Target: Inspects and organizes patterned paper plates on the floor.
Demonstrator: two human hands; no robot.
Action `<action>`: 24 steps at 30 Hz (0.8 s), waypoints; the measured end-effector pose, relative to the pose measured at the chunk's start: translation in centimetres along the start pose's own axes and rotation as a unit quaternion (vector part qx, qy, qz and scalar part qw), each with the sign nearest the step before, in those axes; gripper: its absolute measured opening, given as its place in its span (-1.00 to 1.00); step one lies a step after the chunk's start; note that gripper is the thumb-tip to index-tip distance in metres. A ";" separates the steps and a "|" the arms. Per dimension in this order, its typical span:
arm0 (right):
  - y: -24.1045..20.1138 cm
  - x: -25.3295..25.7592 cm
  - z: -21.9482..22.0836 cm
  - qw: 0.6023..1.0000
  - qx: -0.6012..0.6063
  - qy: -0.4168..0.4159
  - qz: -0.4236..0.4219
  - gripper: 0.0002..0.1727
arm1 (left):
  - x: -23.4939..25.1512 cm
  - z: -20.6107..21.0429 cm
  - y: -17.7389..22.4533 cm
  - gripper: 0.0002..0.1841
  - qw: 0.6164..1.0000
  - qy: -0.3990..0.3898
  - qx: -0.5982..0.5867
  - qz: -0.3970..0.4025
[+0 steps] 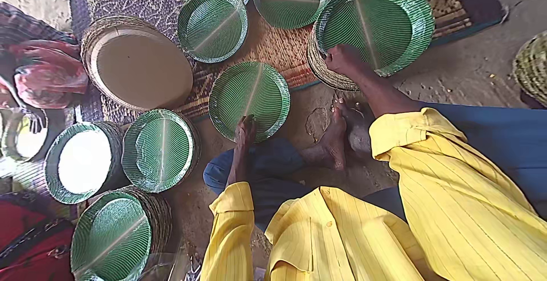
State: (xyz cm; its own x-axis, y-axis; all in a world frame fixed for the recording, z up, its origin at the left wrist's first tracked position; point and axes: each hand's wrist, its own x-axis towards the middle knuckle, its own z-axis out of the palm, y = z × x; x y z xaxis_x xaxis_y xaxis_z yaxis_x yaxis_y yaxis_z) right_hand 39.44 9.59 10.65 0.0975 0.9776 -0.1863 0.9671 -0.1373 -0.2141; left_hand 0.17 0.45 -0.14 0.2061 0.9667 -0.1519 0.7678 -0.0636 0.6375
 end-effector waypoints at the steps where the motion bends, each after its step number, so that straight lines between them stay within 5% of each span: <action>1: 0.0 0.0 0.0 1.000 0.002 0.005 0.005 -0.62 | 0.0 0.0 0.0 -0.56 1.000 0.002 -0.001 0.002; 7: 0.3 -0.2 0.4 0.998 0.039 0.043 0.017 -0.64 | -0.2 -0.2 0.3 -0.56 1.000 0.003 0.006 -0.001; 17: 1.1 0.2 0.3 0.983 0.156 0.016 -0.095 -0.72 | 0.1 0.2 -0.2 -0.56 1.000 -0.001 0.013 0.001; 24: 3.6 0.5 0.6 0.963 0.266 -0.049 -0.011 -0.75 | 0.0 0.2 -0.1 -0.57 1.000 0.002 0.013 0.001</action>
State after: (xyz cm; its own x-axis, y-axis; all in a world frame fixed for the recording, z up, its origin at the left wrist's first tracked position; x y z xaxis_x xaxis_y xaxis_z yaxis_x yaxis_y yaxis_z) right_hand 42.80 9.44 9.23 0.0314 0.9651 -0.2601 0.7083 -0.2051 -0.6754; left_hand 0.18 0.42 -0.34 0.2051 0.9676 -0.1470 0.7832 -0.0723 0.6175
